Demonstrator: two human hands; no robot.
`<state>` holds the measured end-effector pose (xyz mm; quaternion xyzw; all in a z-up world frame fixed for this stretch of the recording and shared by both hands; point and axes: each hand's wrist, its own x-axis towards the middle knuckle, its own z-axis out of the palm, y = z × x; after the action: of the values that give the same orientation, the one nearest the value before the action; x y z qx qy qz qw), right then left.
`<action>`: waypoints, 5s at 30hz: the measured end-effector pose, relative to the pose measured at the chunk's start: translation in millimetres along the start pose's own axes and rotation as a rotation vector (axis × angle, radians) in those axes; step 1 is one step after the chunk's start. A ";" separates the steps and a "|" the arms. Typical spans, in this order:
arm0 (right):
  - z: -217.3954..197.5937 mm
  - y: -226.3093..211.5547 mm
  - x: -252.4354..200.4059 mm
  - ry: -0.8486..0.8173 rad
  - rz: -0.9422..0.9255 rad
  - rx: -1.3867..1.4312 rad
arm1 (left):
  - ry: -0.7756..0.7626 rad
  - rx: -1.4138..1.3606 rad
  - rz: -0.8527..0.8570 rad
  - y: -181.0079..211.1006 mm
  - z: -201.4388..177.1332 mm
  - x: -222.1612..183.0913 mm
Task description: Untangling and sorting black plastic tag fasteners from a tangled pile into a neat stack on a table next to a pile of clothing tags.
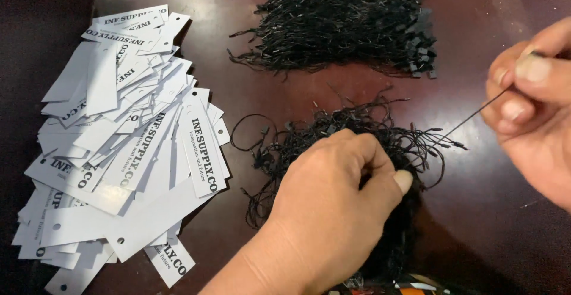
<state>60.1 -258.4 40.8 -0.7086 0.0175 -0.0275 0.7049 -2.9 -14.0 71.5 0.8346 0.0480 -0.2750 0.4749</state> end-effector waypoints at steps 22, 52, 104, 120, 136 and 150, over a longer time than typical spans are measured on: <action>-52.3 33.9 62.1 0.000 -0.003 -0.089 | 0.487 0.162 -0.100 -7.3 -60.4 12.5; 8.8 33.8 88.9 -0.049 -0.199 -0.437 | 0.684 -0.328 0.083 -27.7 -92.9 85.5; 9.6 84.6 129.8 0.173 -0.391 -0.478 | 1.031 0.294 0.335 -68.5 -94.7 165.3; 6.5 85.0 147.8 0.139 -0.369 -0.466 | 0.991 0.227 0.456 -59.7 -112.4 205.4; 10.2 83.8 142.4 0.258 -0.470 -0.688 | 0.971 0.301 0.548 -69.7 -110.8 203.0; 34.4 61.0 141.8 0.307 -0.146 -0.562 | 0.909 0.223 0.235 -57.3 -110.4 206.5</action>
<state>204.7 -233.5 -18.4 -0.8624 0.0799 -0.1785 0.4670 197.6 70.2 -32.7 0.9159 0.1260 0.1695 0.3412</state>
